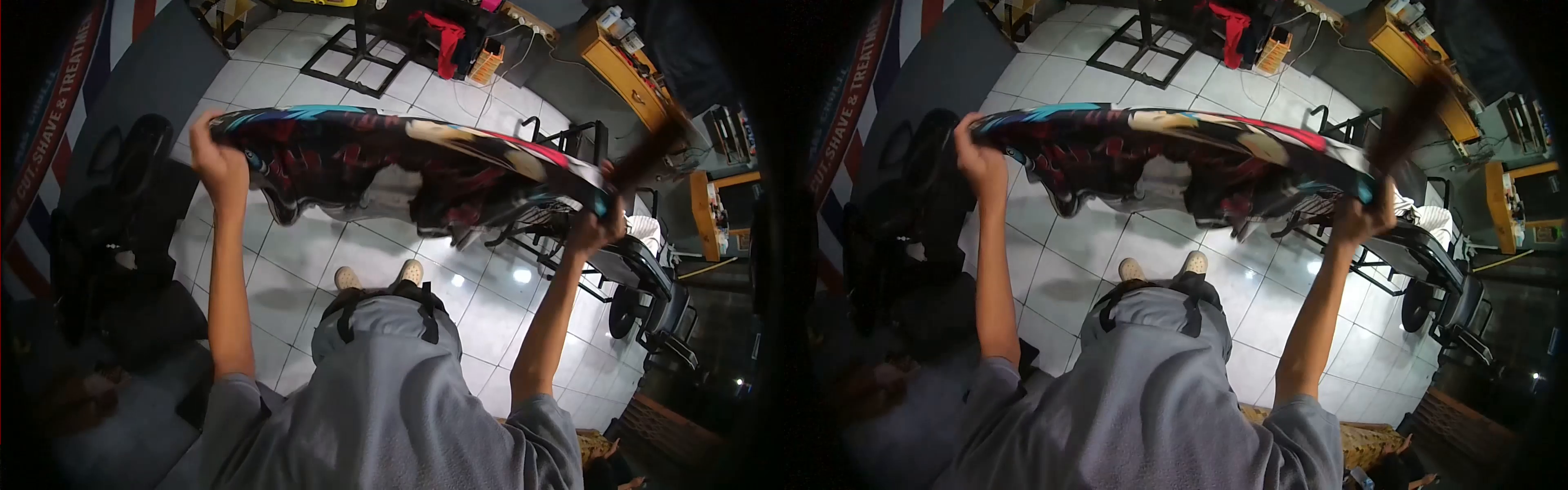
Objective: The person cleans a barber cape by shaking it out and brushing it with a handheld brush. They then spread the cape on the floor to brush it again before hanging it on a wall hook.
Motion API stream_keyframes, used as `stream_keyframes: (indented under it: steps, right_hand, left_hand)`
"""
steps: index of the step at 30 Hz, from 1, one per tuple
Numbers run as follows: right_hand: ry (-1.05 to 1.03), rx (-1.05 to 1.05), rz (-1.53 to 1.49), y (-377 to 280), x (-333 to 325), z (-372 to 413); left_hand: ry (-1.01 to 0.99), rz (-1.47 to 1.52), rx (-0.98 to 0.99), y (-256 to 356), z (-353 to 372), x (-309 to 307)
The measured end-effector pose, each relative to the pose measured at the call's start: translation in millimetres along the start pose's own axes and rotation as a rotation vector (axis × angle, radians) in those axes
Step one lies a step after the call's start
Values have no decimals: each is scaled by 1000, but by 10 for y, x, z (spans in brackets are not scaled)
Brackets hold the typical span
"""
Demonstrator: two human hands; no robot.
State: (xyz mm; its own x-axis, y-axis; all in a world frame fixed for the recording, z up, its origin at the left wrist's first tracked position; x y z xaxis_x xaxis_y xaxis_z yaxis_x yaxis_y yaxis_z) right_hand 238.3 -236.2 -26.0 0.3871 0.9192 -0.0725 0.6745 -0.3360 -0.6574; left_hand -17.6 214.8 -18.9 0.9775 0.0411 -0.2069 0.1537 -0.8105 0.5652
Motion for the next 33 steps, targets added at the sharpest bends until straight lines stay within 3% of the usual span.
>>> stream_keyframes:
  steps: [2, 3, 5, 6, 7, 8, 9, 10, 12, 14, 15, 16, 18, 19, 22, 26, 27, 28, 29, 31, 32, 33]
  right_hand:
    - [121, -137, -240, -292, -119, 20]
    - [104, -117, -129, -156, -214, 168]
    - [-11, -143, 150, 222, -333, 695]
    - [-107, -74, 213, 392, -351, 1052]
    - [-450, 230, 625, 922, -537, 1665]
    - [-557, 421, 381, 1194, -489, 2162]
    - [-1149, 649, 741, 1649, -628, 2799]
    - [-1392, 417, 748, 1720, -752, 3188]
    - [-2012, 293, 705, 1748, -1058, 3666]
    - [-1674, 510, 511, 1536, -1030, 3461]
    - [-1634, 647, 670, 1725, -1111, 3480]
    - [-1554, 504, 595, 2054, -1164, 3585]
    - [-1347, 537, 666, 1917, -890, 3056]
    - [-1232, 508, 689, 1844, -706, 2828]
    - [-766, 310, 554, 1462, -186, 1969]
    - [-249, 35, 87, 548, 26, 807]
    - [-306, 37, 41, 524, -79, 652]
    - [-209, 17, -20, 393, -153, 502]
    - [-114, -12, -87, 153, -160, 413]
    - [7, -53, -238, 73, -219, 466]
    - [33, -21, -194, 156, -254, 619]
    - [-76, -19, 25, 529, -374, 976]
  left_hand:
    - [65, 71, 99, 125, 273, -236]
    - [-185, 108, 142, -235, 690, -199]
    - [-612, 156, 248, -97, 1211, -139]
    - [-845, 114, -130, -226, 1650, -72]
    - [-947, 160, -220, -460, 2181, -63]
    - [-1145, 85, -270, -857, 2877, -198]
    - [-1546, -270, -319, -1221, 3521, -441]
    - [-1819, -477, -219, -1414, 3970, -676]
    - [-1833, -458, -309, -1942, 4627, -1179]
    - [-1853, -459, -194, -1839, 4402, -1158]
    - [-1865, -463, -140, -1745, 4228, -1185]
    - [-1627, -646, -289, -1763, 3910, -1163]
    - [-1225, -598, -398, -1466, 3090, -914]
    - [-1138, -554, -262, -1542, 2970, -757]
    - [-887, -580, -345, -1183, 2078, -273]
    - [-425, -256, -87, -358, 785, -141]
    - [-306, -236, -14, -23, 497, -206]
    - [-255, -335, -31, 113, 364, -299]
    - [-166, -219, -91, 189, 359, -379]
    - [-13, 298, -431, 55, 537, -462]
    - [49, 704, -703, -197, 853, -380]
    - [-214, 290, -365, -215, 1108, -330]
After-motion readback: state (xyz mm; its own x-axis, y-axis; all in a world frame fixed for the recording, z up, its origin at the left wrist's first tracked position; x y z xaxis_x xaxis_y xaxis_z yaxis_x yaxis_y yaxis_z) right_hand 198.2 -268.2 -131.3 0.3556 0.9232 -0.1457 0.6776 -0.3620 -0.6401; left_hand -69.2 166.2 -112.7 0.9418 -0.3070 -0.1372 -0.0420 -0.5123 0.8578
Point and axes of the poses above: each hand's wrist, its own z-axis away from the middle knuckle, its own x-axis out of the palm, y = z × x, the point moved 6 cm from there along -z, towards the middle knuckle, and after that the axes turned 9 degrees about y, right-handed, at the moved point
